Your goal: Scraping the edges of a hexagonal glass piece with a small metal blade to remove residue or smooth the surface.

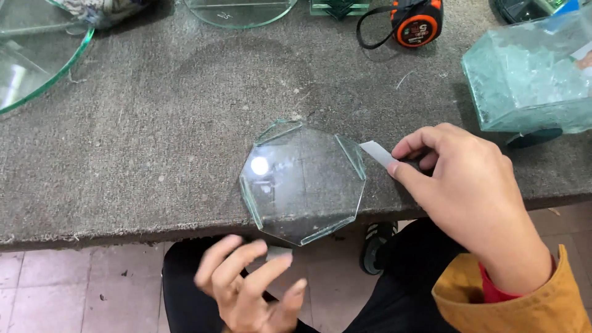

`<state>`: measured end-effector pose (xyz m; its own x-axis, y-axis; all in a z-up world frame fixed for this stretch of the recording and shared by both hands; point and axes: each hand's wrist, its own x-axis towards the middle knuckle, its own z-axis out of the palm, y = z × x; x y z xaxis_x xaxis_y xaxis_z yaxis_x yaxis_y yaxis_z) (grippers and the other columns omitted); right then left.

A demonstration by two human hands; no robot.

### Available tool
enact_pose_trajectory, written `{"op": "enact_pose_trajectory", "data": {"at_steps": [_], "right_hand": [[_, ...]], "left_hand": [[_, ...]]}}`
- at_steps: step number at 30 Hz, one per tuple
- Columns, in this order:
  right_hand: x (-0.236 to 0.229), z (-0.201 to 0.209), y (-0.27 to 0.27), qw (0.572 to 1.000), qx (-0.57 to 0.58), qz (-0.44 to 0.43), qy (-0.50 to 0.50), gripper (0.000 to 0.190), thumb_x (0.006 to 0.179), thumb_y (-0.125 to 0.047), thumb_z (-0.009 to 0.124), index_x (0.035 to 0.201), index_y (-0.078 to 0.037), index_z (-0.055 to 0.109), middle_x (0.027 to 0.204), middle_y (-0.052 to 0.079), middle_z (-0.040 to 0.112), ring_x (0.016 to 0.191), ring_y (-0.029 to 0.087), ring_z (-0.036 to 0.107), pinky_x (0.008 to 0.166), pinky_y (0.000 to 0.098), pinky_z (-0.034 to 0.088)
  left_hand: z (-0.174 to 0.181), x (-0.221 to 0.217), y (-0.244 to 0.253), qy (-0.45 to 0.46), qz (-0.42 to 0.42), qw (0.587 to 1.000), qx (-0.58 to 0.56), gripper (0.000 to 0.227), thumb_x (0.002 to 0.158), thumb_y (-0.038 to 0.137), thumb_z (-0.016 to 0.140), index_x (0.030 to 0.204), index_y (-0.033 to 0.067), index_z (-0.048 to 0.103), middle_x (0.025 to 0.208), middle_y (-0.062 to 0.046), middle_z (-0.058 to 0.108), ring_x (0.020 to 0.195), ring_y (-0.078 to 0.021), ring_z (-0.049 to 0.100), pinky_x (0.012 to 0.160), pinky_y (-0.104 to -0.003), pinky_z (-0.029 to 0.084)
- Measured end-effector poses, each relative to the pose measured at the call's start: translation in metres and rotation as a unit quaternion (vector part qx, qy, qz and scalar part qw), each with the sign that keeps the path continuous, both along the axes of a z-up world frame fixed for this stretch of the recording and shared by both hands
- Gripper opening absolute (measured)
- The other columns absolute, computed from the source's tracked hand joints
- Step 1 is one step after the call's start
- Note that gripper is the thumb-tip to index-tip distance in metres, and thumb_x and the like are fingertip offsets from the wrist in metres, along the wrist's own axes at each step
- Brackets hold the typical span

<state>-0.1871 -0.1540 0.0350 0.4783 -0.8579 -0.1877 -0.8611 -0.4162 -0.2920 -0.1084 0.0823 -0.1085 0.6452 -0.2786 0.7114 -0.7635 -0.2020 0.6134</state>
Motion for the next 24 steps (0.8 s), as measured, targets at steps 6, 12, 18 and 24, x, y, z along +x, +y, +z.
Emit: {"op": "enact_pose_trajectory", "data": {"at_steps": [6, 12, 18, 24], "right_hand": [[-0.007, -0.003, 0.002, 0.993, 0.045, -0.038, -0.103, 0.019, 0.093, -0.019, 0.084, 0.111, -0.022, 0.083, 0.083, -0.006, 0.072, 0.075, 0.010, 0.061, 0.081, 0.0284, 0.048], [-0.023, -0.015, 0.002, 0.994, 0.020, -0.027, -0.100, 0.025, 0.096, -0.021, 0.080, 0.118, -0.022, 0.090, 0.083, -0.002, 0.077, 0.073, 0.014, 0.067, 0.082, 0.0307, 0.049], [-0.032, -0.030, -0.002, 0.994, -0.024, -0.014, -0.110, 0.016, 0.095, -0.023, 0.081, 0.110, -0.021, 0.087, 0.092, -0.006, 0.083, 0.078, 0.012, 0.073, 0.088, 0.0300, 0.050], [-0.051, -0.044, 0.004, 0.963, 0.015, -0.010, -0.268, 0.011, 0.108, -0.006, 0.077, 0.118, -0.005, 0.078, 0.093, 0.006, 0.072, 0.082, 0.012, 0.061, 0.078, 0.0256, 0.050]], "left_hand": [[0.015, -0.032, -0.012, 0.194, -0.040, 0.975, -0.098, 0.035, 0.105, 0.038, 0.058, 0.083, 0.0117, 0.063, 0.077, -0.002, 0.064, 0.083, -0.0216, 0.062, 0.080, -0.031, 0.056], [0.019, -0.012, -0.008, 0.318, -0.031, 0.941, -0.113, 0.022, 0.096, 0.026, 0.069, 0.107, 0.0067, 0.065, 0.086, -0.004, 0.069, 0.074, -0.0131, 0.067, 0.075, -0.026, 0.056], [0.024, -0.013, -0.025, 0.473, -0.097, 0.864, -0.140, 0.021, 0.098, 0.027, 0.072, 0.097, 0.0090, 0.061, 0.072, -0.008, 0.073, 0.068, -0.0148, 0.074, 0.070, -0.030, 0.060], [0.028, -0.007, -0.037, 0.560, -0.103, 0.806, -0.160, 0.022, 0.097, 0.019, 0.076, 0.082, 0.0032, 0.077, 0.072, -0.005, 0.071, 0.062, -0.0206, 0.079, 0.067, -0.030, 0.067]]}}
